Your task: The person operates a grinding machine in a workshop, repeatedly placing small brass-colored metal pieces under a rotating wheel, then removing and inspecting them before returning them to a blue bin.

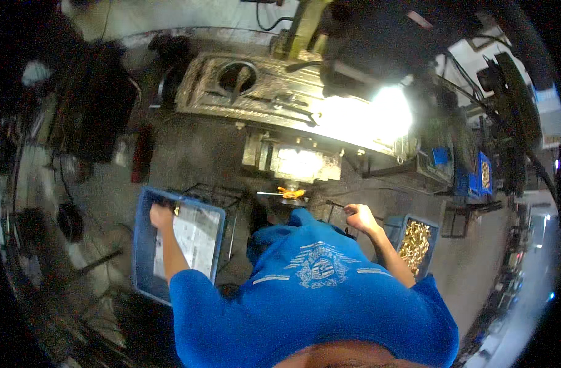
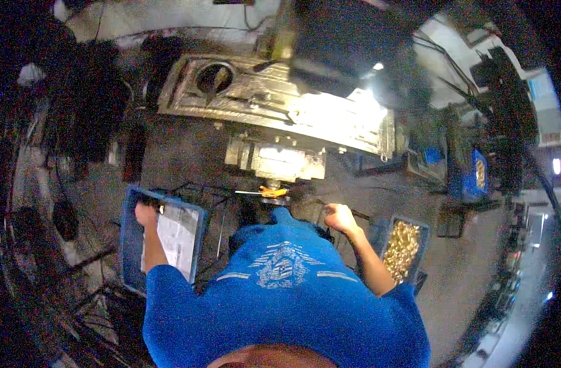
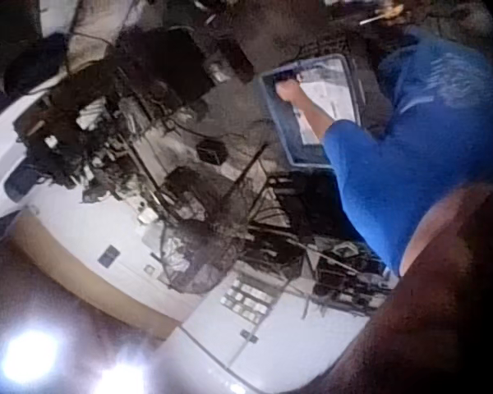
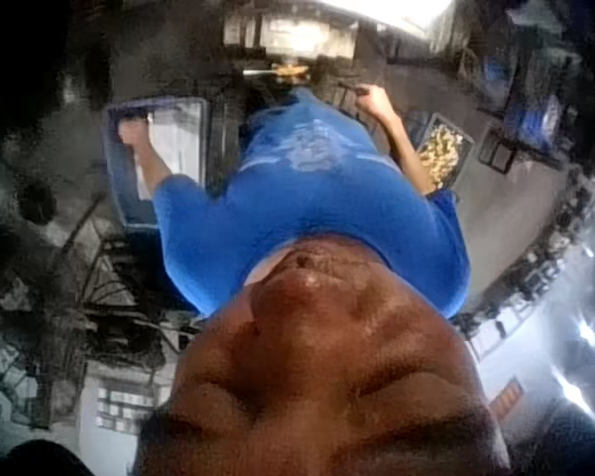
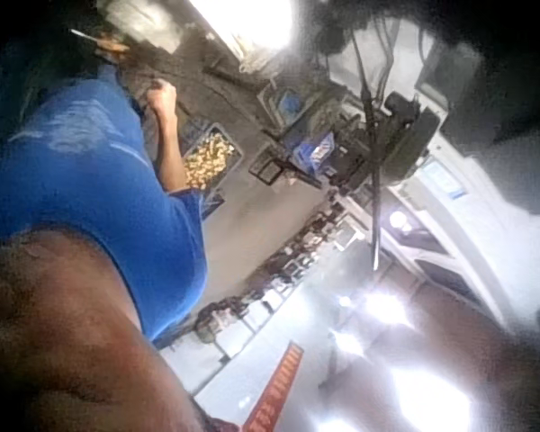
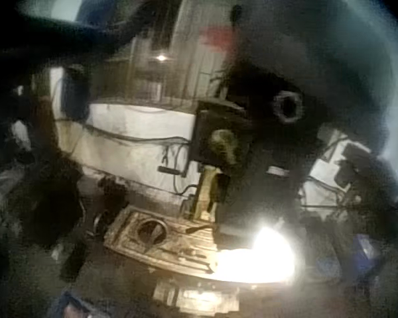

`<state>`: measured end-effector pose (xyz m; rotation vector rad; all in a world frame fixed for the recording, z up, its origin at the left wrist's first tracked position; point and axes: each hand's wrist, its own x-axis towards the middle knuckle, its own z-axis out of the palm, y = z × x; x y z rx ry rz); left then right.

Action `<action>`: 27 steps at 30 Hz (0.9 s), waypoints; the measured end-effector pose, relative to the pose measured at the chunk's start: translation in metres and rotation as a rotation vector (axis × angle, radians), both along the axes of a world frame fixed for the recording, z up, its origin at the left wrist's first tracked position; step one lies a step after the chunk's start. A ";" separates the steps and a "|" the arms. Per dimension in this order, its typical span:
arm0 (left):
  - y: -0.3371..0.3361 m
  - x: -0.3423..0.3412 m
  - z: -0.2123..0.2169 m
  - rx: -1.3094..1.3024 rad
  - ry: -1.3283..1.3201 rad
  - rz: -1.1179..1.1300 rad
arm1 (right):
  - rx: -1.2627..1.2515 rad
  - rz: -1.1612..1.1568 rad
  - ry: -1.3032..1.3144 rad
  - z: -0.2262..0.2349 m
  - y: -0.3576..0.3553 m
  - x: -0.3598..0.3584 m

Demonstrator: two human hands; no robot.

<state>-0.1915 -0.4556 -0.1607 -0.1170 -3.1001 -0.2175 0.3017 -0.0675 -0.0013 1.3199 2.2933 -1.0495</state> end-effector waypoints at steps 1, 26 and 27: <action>0.022 0.014 0.052 0.063 -0.012 0.096 | 0.007 -0.056 0.011 0.007 0.000 0.009; 0.344 0.345 0.201 1.105 -0.587 -0.790 | -0.995 -0.057 1.387 0.018 0.047 -0.037; 0.342 0.343 0.201 1.044 -0.555 -0.841 | -0.916 -0.107 1.381 0.025 0.044 -0.035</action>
